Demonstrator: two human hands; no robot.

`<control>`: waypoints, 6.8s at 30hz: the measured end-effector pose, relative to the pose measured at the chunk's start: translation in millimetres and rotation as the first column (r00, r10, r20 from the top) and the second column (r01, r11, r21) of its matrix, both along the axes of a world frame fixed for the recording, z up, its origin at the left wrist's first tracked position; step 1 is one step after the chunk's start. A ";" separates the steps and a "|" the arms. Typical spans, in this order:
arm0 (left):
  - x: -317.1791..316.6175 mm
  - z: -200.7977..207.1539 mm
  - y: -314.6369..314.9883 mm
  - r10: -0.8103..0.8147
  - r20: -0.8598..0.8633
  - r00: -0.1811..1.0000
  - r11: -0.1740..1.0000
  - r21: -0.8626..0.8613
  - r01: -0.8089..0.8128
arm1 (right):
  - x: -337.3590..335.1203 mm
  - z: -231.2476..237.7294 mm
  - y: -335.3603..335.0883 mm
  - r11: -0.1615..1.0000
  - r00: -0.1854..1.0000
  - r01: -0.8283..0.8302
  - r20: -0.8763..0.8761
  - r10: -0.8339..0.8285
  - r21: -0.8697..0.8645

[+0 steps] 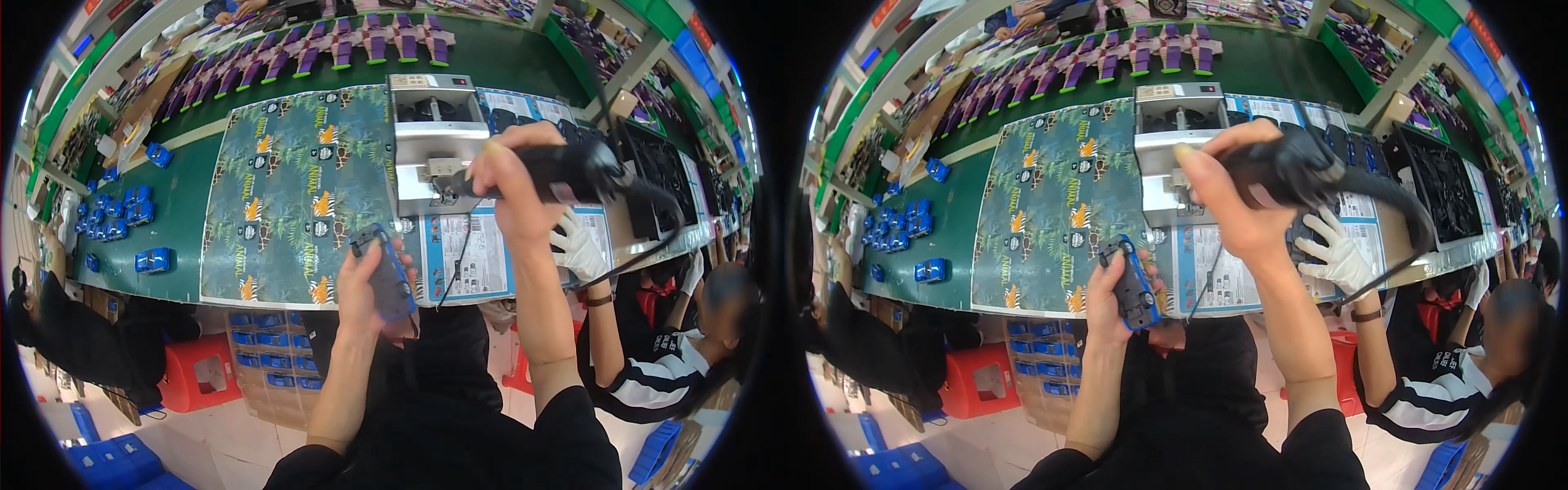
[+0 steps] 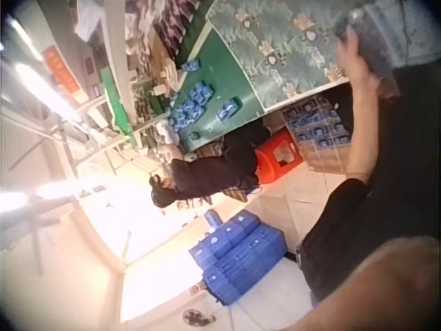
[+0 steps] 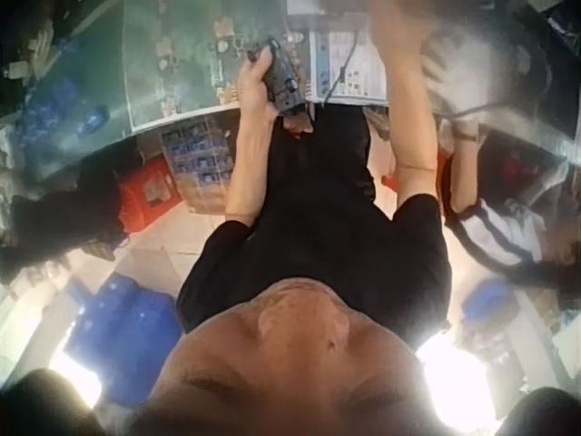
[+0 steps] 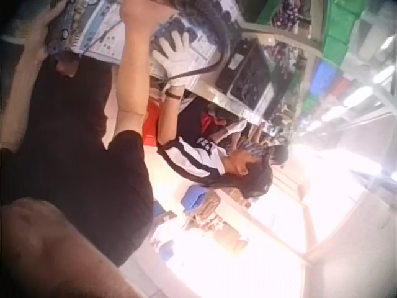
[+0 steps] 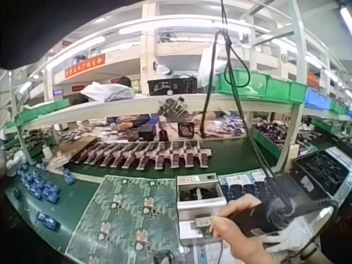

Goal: The recorder is assembling small plastic toy cars by attaching the base to the body using an electric screwdriver at a factory workbench.

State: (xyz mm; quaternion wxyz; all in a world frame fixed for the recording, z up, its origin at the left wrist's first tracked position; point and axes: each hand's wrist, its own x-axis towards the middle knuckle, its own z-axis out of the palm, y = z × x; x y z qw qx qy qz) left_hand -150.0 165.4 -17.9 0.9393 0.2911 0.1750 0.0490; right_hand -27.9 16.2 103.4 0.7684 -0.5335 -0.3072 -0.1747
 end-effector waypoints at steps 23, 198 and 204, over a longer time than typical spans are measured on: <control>6.8 -0.3 -14.2 -0.063 0.076 0.995 0.944 0.329 0.035 | -42.6 9.2 16.0 0.906 0.907 -0.413 -0.051 0.419 0.094; 115.8 12.2 -172.5 -0.304 -0.066 0.950 0.050 0.995 0.085 | -115.9 -25.8 -153.8 0.908 0.879 -0.385 -0.234 0.416 0.166; 50.4 27.1 -123.3 -0.257 0.187 0.948 0.702 0.711 0.050 | -102.2 -23.4 -154.6 0.886 0.874 -0.432 -0.164 0.457 0.168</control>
